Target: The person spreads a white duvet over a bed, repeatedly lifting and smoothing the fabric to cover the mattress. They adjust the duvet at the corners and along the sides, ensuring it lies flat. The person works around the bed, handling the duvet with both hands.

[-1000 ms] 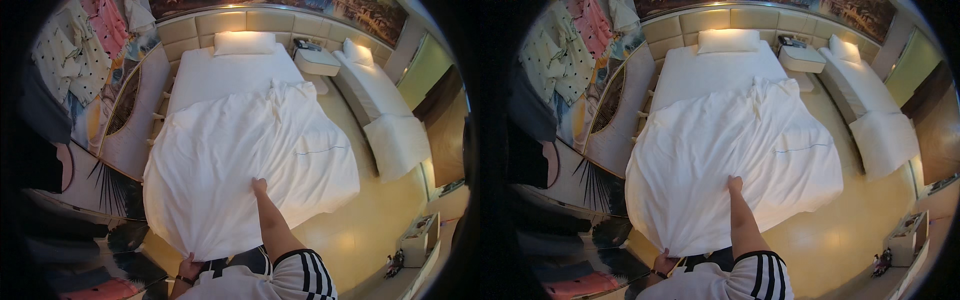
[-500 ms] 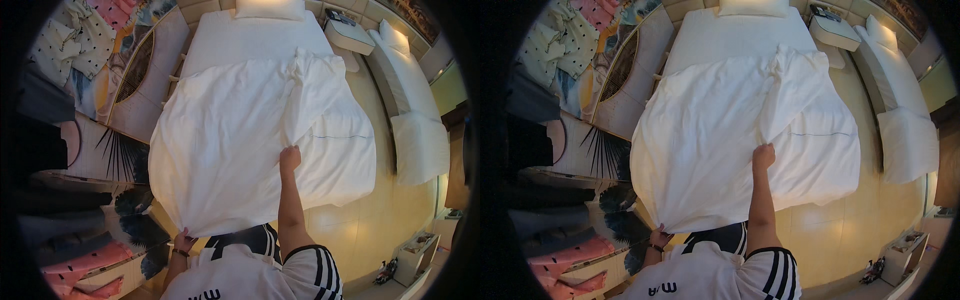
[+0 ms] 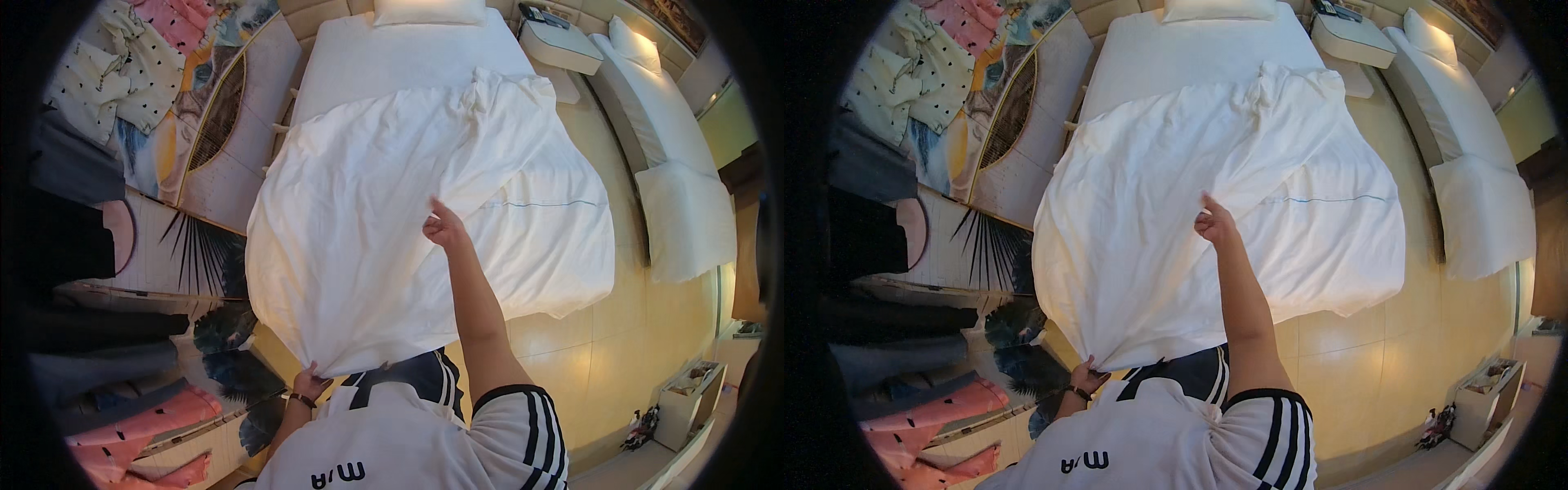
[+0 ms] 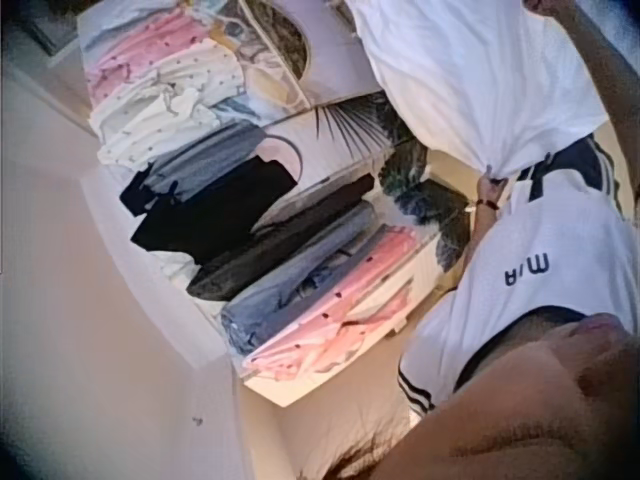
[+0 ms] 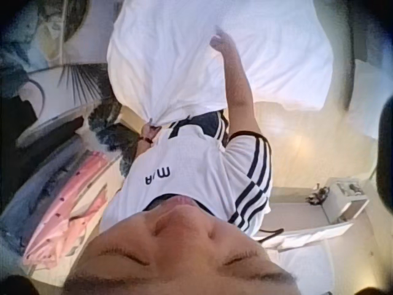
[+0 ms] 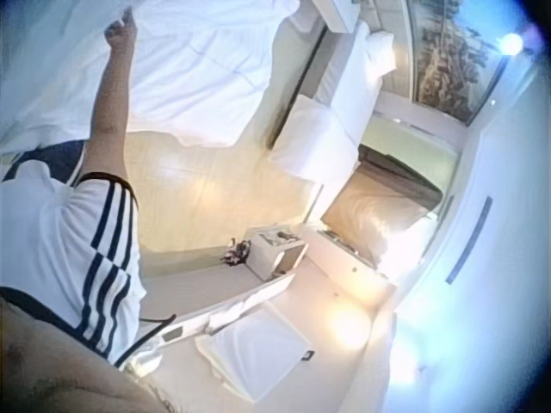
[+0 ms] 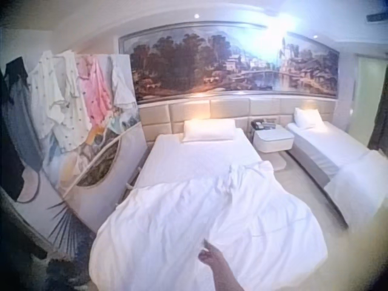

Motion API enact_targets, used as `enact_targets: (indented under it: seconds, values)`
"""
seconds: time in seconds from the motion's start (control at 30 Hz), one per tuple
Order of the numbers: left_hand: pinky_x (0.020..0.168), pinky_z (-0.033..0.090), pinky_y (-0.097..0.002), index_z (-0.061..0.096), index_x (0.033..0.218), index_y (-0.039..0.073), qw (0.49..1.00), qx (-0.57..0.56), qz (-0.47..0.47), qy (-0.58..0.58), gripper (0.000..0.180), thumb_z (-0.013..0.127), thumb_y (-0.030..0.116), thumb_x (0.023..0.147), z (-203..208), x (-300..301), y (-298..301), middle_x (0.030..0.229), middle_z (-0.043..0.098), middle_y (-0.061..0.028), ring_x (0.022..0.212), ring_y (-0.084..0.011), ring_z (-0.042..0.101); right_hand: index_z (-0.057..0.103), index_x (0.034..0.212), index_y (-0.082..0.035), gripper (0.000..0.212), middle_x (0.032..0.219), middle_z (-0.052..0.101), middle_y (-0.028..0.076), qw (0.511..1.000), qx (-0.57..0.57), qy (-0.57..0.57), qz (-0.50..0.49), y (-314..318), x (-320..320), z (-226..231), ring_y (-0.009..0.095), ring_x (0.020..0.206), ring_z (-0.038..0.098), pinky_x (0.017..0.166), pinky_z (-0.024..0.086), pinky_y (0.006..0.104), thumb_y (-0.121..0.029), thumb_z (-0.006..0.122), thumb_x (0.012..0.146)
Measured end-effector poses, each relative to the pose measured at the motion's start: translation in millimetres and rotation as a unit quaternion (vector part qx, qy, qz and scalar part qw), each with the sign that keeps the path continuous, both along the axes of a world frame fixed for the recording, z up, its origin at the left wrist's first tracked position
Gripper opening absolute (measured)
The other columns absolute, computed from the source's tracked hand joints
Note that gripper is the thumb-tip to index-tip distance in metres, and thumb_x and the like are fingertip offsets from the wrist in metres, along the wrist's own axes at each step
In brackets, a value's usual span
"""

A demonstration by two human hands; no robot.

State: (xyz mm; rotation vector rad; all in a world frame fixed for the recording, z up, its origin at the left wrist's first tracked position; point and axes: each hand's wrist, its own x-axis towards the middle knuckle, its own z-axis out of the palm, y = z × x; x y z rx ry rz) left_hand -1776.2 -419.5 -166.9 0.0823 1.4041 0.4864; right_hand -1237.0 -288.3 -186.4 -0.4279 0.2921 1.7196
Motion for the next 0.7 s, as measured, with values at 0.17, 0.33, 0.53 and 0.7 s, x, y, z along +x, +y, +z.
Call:
enact_targets:
  seconds: [0.17,0.33,0.53,0.7]
  values:
    - [0.095,0.028,-0.0531,0.040,0.119,0.004,1.000,-0.014,0.012,-0.007,0.045,0.052,0.032,0.086,-9,-16,-5,0.120,0.045,-0.0170,0.112,-0.0330,0.041,0.052,0.080,-0.003,0.011,0.062,0.051,0.005,0.756,-0.141,-0.640,0.001,28,-46,36,0.019,0.052,0.050,0.048,0.039,0.0296,-0.010,0.057,0.075]
    - [0.094,0.028,-0.0541,0.042,0.117,0.004,1.000,0.012,0.009,-0.023,0.042,0.051,0.031,0.086,-1,-9,-9,0.119,0.046,-0.0171,0.111,-0.0333,0.042,0.049,0.074,0.001,0.009,0.079,0.053,0.012,0.950,-0.111,-0.280,-0.077,32,-63,51,0.023,0.064,0.054,0.064,0.048,0.0368,-0.005,0.055,0.074]
    - [0.092,0.031,-0.0540,0.043,0.116,0.004,1.000,0.010,0.000,-0.029,0.041,0.052,0.031,0.086,7,-5,2,0.118,0.046,-0.0175,0.109,-0.0322,0.043,0.048,0.093,0.006,0.025,0.085,0.052,0.015,0.942,-0.182,-0.246,-0.139,32,-50,19,0.028,0.074,0.054,0.067,0.048,0.0416,-0.005,0.059,0.073]
    - [0.095,0.032,-0.0501,0.041,0.117,0.002,0.991,0.042,0.038,-0.123,0.040,0.051,0.027,0.087,7,8,-3,0.119,0.045,-0.0177,0.110,-0.0322,0.042,0.052,0.106,-0.004,0.035,0.100,0.057,0.009,0.957,-0.136,-0.196,-0.167,-25,-12,79,0.024,0.096,0.053,0.080,0.045,0.0414,-0.026,0.059,0.079]
